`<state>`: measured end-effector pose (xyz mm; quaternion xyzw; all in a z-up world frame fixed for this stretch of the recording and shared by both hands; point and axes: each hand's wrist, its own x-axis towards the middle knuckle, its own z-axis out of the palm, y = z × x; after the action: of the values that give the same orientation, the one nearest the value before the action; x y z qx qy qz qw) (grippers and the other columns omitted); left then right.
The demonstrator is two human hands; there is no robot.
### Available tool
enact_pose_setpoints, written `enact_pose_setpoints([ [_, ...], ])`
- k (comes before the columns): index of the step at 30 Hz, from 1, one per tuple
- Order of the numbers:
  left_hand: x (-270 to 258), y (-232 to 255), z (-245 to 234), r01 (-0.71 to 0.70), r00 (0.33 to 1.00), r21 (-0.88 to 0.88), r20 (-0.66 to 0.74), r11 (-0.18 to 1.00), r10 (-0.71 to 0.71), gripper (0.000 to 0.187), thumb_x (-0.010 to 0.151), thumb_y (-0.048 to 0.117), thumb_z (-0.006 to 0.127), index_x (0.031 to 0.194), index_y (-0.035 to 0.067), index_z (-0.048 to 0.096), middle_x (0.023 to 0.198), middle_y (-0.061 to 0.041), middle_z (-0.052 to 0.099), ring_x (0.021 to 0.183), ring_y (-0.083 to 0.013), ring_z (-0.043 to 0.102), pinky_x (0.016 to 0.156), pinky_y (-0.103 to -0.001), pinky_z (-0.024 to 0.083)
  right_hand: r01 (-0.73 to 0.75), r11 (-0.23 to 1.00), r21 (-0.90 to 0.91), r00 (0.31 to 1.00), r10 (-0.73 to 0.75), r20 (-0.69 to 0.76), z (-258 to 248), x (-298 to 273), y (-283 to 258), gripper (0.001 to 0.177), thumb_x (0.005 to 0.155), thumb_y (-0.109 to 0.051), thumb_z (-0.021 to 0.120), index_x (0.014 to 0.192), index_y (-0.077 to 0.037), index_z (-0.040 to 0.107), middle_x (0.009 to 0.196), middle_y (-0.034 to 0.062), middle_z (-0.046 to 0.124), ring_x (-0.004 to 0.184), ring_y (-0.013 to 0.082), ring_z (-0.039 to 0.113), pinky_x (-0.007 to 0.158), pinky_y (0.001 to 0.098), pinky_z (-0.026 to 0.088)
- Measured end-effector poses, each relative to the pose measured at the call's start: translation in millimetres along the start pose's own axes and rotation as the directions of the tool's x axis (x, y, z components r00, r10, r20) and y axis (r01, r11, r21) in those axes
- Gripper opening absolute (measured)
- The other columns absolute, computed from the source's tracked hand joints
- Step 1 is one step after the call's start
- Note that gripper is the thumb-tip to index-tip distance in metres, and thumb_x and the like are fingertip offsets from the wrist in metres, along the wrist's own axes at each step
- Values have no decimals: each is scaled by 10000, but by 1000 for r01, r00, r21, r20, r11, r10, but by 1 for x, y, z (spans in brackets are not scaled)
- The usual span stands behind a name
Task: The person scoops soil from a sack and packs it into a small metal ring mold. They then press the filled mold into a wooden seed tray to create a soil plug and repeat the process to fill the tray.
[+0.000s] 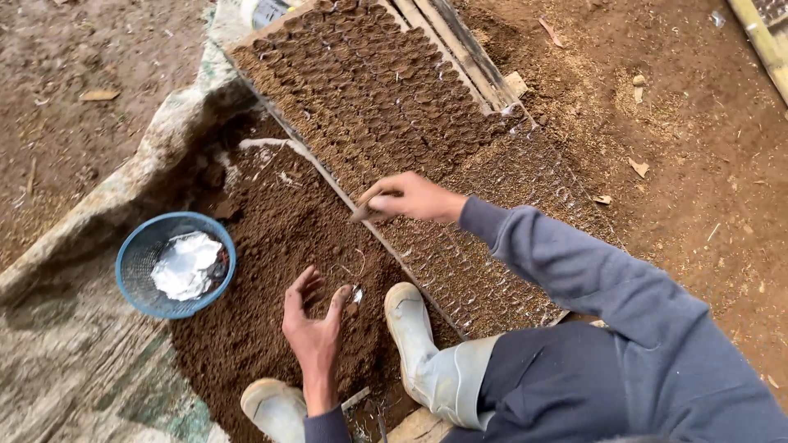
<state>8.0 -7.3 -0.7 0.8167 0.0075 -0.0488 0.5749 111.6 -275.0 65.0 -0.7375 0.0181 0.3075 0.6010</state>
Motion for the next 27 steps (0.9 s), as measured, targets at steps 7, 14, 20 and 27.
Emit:
enact_pose_setpoints([
  [7,3,-34,12,99,995,36,20,994,-100,584,817,279,785,1326,66,594,1206,-147,685,1064,-245,663,932,-382,577,-32,999,-11,927,26,-374,-131,12,36,209,1033,-105,507,1152,-53,671,1226,142,735,1140,240,740,970,290,636],
  [14,-3,-58,19,249,965,29,83,968,-250,488,849,158,749,1302,43,611,1216,-154,686,1107,-254,665,975,-370,586,24,999,35,810,2,-587,-240,15,77,166,1040,-58,502,1165,-44,610,1254,148,690,1172,235,699,989,273,596],
  [20,-3,-66,18,314,943,71,96,947,-320,457,877,172,713,1305,46,613,1237,-156,689,1115,-251,679,997,-367,580,-256,967,0,739,196,-645,-280,1,124,180,1034,-52,530,1167,-90,645,1301,145,584,1104,234,659,968,321,605],
  [27,4,-72,24,266,952,94,128,959,-277,450,883,193,711,1308,75,620,1203,-136,714,1049,-221,707,936,-347,607,-487,850,-202,743,281,-608,-269,13,126,234,1054,-183,487,1259,-174,599,1490,159,498,1361,313,493,1122,650,343],
])
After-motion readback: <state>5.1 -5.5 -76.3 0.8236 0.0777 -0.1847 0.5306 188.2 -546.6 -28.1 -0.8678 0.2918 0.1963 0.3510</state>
